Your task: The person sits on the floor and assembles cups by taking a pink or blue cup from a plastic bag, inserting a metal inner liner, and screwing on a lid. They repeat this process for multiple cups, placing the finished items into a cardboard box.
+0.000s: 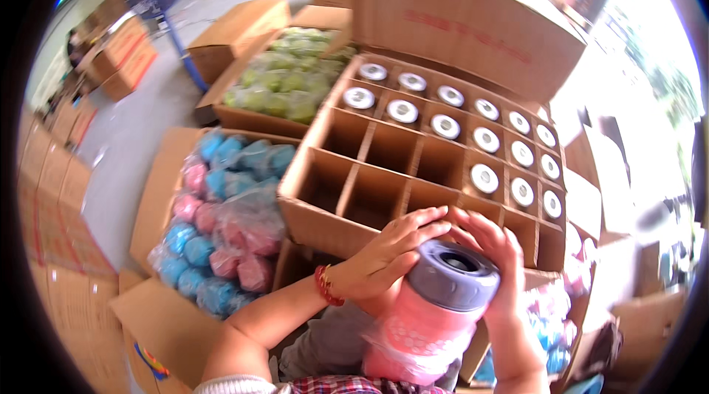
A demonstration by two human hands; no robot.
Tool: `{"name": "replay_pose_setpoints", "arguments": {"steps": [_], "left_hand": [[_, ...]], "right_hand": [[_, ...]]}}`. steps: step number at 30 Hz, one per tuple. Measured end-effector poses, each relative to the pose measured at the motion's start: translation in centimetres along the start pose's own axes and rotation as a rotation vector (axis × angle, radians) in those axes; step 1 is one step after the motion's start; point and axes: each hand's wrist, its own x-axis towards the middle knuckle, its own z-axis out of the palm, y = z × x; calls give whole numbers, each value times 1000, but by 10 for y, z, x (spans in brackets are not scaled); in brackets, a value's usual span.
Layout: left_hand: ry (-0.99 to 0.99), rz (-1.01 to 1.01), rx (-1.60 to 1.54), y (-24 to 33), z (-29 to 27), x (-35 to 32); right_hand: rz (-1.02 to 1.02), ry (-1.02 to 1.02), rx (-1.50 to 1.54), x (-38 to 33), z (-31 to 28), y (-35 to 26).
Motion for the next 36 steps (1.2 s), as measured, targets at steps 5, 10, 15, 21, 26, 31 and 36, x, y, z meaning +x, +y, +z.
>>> {"name": "replay_pose_setpoints", "arguments": {"steps": [5,10,15,21,26,31,36], "left_hand": [[-114,260,686,60,15,42],[-172,250,1068,104,37,93],[292,-139,202,62,-35,104],[703,-320,-429,17,-28,87],[645,-192,-261,23,6,91],[677,-112,-168,30,20,95],[700,19,-97,30,29,105]], "right_hand": [[393,-333,668,45,-27,26],[243,-503,755,86,-19,61],[-12,129,156,114,-33,-4],[-1049,-183,-1261,66,-5,-65],[-1105,-225,-1808,79,-2,-70],[-948,-155,-1803,81,6,-70],[-711,-19,-1600,81,11,-78]]}}
